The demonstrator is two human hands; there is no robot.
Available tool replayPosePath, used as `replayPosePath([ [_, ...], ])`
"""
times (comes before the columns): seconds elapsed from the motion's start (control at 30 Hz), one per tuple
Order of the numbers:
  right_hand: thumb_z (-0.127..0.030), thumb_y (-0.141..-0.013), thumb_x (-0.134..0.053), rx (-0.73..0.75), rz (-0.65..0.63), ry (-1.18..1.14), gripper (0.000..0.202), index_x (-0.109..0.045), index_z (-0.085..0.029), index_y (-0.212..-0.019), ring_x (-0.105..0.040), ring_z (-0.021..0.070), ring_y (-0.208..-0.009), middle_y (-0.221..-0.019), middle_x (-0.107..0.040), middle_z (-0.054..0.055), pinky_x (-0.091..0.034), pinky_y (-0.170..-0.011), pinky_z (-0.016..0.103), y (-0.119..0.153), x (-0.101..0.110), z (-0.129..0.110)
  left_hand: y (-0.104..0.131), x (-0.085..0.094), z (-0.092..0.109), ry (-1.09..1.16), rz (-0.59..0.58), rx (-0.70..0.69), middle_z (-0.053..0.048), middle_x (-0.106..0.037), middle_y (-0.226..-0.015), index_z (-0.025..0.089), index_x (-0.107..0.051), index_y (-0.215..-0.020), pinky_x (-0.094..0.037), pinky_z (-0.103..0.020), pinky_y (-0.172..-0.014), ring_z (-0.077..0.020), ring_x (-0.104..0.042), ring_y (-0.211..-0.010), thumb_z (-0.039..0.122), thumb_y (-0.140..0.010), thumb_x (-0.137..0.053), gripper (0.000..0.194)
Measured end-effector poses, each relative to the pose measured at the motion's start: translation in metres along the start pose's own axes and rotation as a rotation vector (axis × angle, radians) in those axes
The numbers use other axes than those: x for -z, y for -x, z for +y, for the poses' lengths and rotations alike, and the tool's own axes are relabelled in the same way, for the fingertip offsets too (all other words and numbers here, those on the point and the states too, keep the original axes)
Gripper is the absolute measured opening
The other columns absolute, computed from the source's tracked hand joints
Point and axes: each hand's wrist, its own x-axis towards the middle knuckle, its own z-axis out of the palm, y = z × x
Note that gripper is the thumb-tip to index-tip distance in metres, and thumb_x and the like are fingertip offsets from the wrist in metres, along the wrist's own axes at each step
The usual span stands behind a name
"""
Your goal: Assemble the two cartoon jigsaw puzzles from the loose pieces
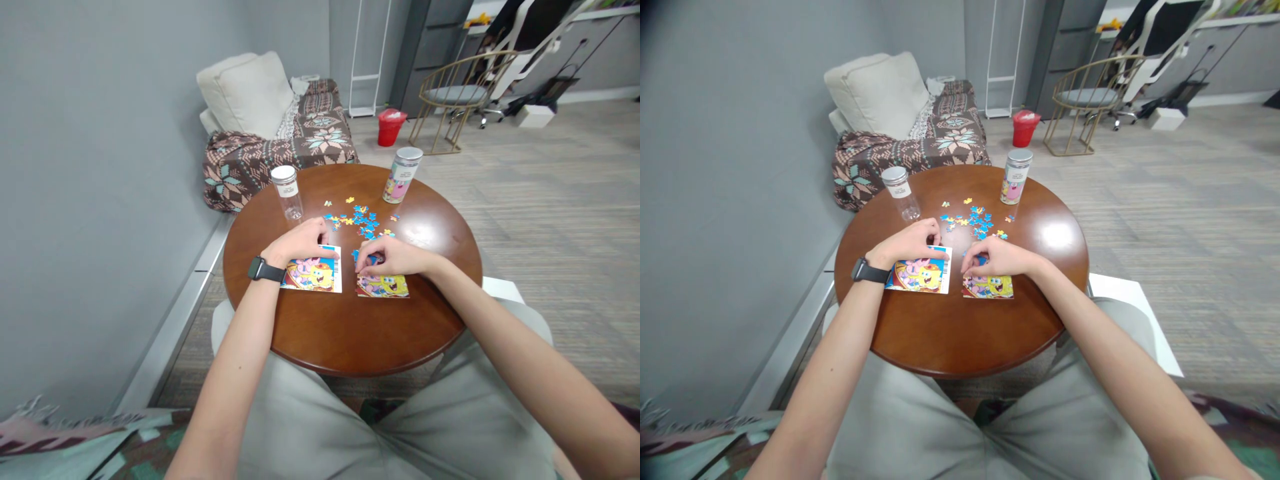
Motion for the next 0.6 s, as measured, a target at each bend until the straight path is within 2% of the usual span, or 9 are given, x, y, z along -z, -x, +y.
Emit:
replayPosePath([
  [0.6, -0.03, -0.077, -0.065, 0.041, -0.045, 0.047, 0.016, -0.074, -0.017, -0.078, -0.059, 0.0144, -0.074, -0.079, -0.069, 0.004, -0.046, -0.07, 0.027, -0.002, -0.0027, 0.0047, 0.0005, 0.0004, 0.0003, -0.029, -0.004, -0.016, -0.003, -0.052, -0.087, 0.018, -0.053, -0.068, -0.039, -0.029, -0.071, -0.0167, -0.051, -0.079, 0.053, -0.069, -0.068, 0.038],
])
